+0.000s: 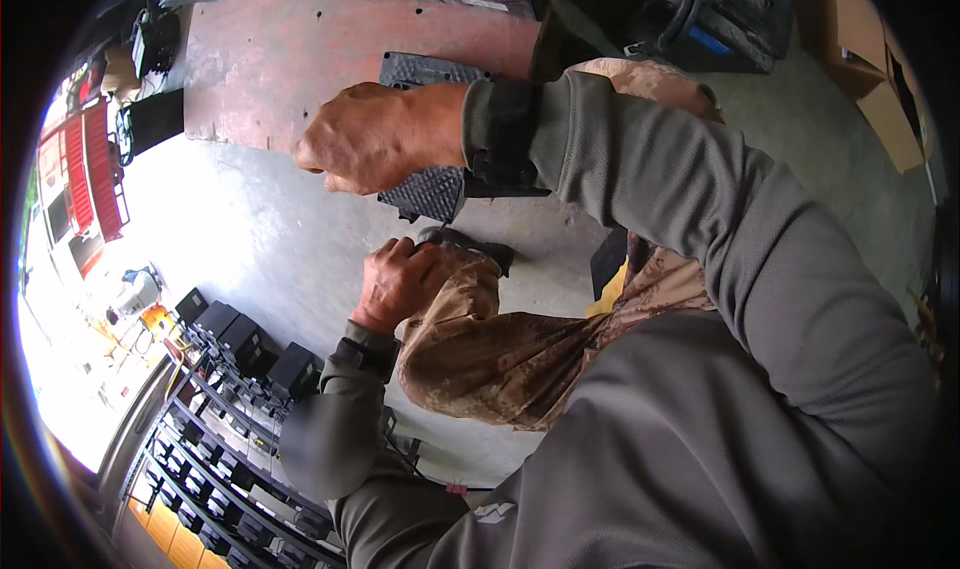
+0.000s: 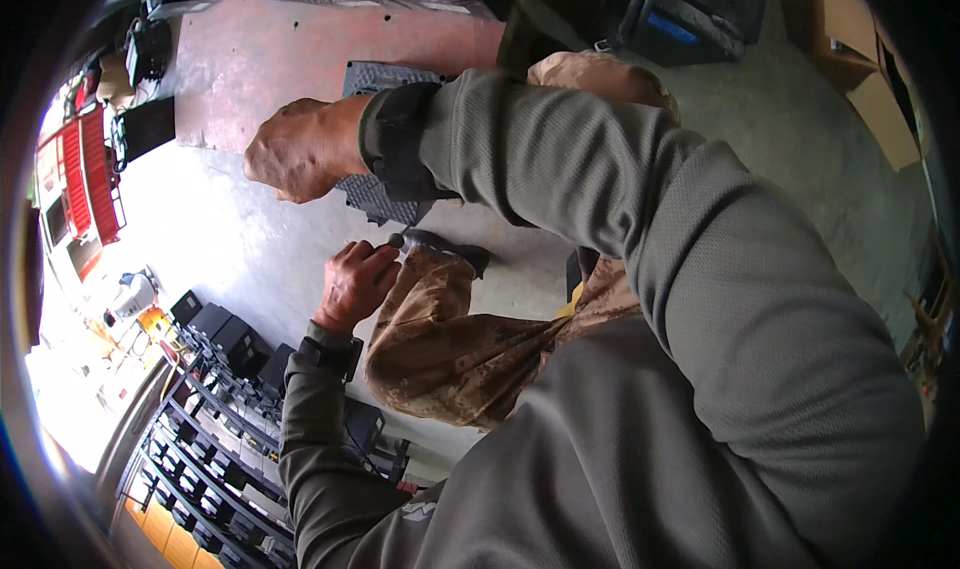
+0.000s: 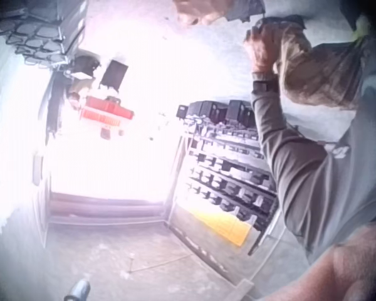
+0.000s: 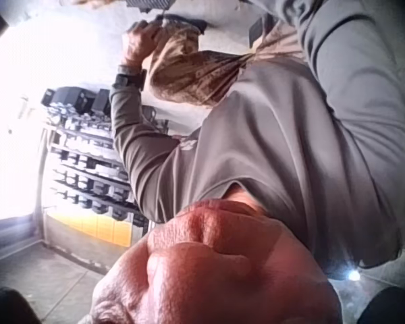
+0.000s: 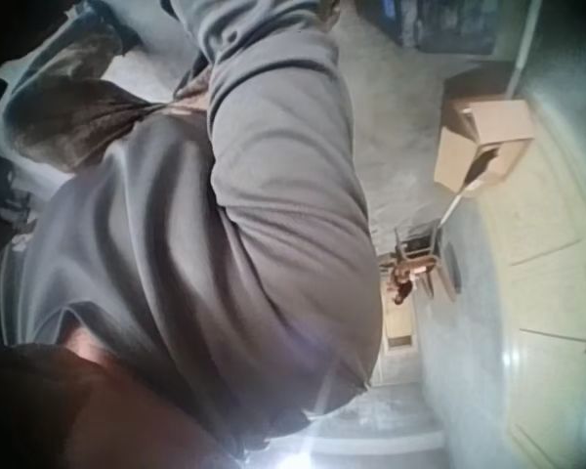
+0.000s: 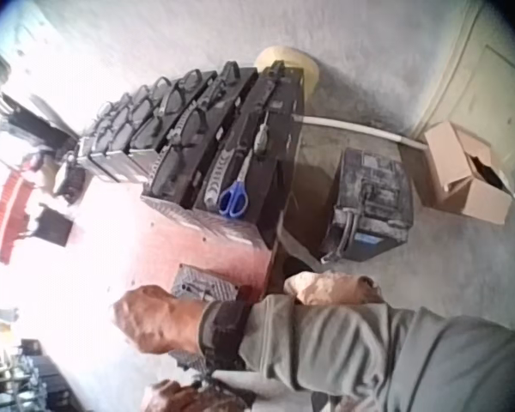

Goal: Repairing a battery pack unit using a screwdriver to remove or tighten housing screws.

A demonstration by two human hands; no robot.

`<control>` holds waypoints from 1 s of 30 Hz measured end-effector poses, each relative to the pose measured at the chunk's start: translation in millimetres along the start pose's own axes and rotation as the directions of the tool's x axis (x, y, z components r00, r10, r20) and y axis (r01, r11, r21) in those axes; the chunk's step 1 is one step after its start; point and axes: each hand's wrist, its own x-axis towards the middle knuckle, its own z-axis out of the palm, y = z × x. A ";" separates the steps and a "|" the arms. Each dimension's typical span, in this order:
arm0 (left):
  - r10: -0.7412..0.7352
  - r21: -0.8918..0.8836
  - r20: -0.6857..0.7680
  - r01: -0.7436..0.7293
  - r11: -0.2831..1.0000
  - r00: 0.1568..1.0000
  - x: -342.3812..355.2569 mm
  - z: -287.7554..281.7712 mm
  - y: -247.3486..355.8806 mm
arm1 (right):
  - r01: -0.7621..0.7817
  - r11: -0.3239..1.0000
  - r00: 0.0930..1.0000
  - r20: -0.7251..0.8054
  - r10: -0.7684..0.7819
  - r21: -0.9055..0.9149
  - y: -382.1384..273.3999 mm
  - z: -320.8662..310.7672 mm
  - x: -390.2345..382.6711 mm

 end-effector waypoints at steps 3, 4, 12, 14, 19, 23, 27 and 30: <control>-0.084 0.000 -0.015 0.084 0.996 0.996 -3.5 2.7 1.7 | 0.006 1.000 1.000 0.015 -0.006 -0.018 -0.2 0.0 -0.2; -0.144 0.003 -0.015 0.145 0.989 0.989 -6.3 4.7 2.5 | -0.003 1.000 1.000 0.029 0.003 -0.015 -0.6 0.5 0.2; -0.719 -0.247 -0.133 0.679 0.691 0.682 -1.2 25.5 41.6 | -0.042 0.999 0.999 -0.025 0.042 0.001 12.6 1.1 9.3; -0.813 -0.337 -0.150 0.744 0.577 0.563 3.6 34.0 50.3 | -0.045 0.999 0.990 -0.137 0.045 -0.002 19.6 -3.6 6.0; -0.869 -0.533 -0.238 0.690 0.491 0.434 -4.8 56.2 56.7 | -0.053 0.998 0.974 -0.218 0.058 0.027 25.6 -7.6 6.4; -0.854 -0.521 -0.326 0.677 0.520 0.405 -6.5 62.1 55.2 | -0.069 0.997 0.975 -0.210 0.077 0.044 31.6 -9.7 7.0; -0.818 -0.386 -0.367 0.727 0.568 0.444 -5.2 59.9 55.0 | -0.079 0.996 0.974 -0.210 0.087 0.047 32.1 -8.2 6.1; -0.865 -0.517 -0.344 0.695 0.499 0.365 -13.0 47.0 51.5 | -0.077 0.996 0.974 -0.208 0.086 0.053 32.8 -9.1 6.5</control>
